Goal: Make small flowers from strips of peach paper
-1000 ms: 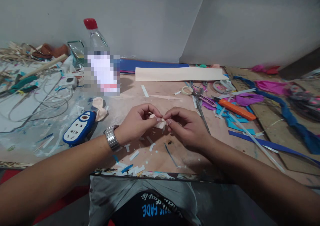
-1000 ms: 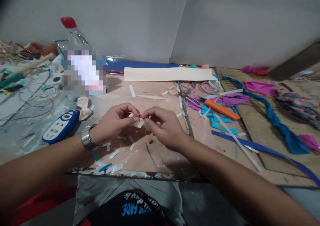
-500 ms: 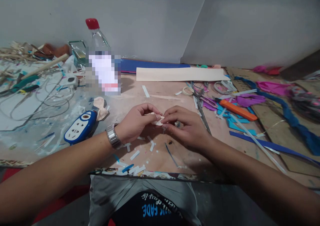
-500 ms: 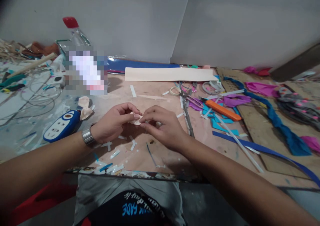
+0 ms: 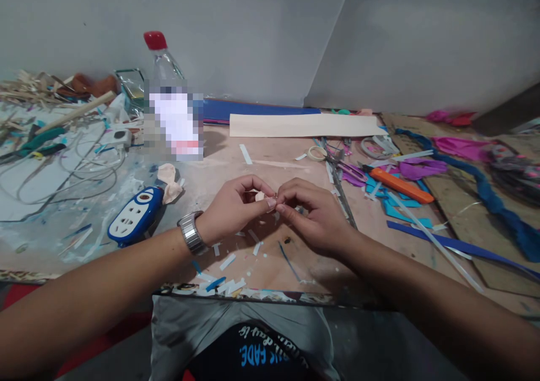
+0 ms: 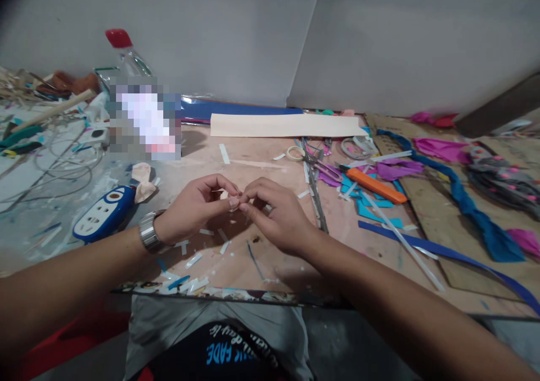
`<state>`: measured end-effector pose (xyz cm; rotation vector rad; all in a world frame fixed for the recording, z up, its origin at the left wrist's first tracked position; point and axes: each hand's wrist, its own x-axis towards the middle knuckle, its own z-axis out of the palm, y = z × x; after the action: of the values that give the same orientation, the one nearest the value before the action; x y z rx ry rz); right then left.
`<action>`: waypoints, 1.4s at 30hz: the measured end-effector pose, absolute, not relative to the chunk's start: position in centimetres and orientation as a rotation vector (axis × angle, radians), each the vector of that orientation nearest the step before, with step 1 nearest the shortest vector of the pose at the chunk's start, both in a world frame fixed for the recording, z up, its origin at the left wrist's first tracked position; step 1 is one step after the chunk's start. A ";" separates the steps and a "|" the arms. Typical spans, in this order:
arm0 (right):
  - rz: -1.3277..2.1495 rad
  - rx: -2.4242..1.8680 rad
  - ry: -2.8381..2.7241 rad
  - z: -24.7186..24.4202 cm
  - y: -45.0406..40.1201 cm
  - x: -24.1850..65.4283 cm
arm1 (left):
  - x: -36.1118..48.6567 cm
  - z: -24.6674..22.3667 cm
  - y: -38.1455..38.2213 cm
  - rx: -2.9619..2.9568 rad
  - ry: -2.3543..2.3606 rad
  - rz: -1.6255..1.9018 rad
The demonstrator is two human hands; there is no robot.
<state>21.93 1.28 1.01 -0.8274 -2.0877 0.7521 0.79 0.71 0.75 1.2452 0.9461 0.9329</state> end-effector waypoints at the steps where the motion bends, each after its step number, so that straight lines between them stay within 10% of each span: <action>1: 0.751 -0.832 -2.075 1.0 1.3 22.0 | 0.8 0.7 0.7 1.289 0.951 0.926; 42: 0.901 -0.804 -1.943 0.8 1.8 22.1 | 0.9 1.1 0.9 1.096 0.894 0.886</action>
<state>22.15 1.75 0.79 -0.8041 -1.9427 0.9012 0.88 0.88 1.08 1.0955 0.8943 0.8859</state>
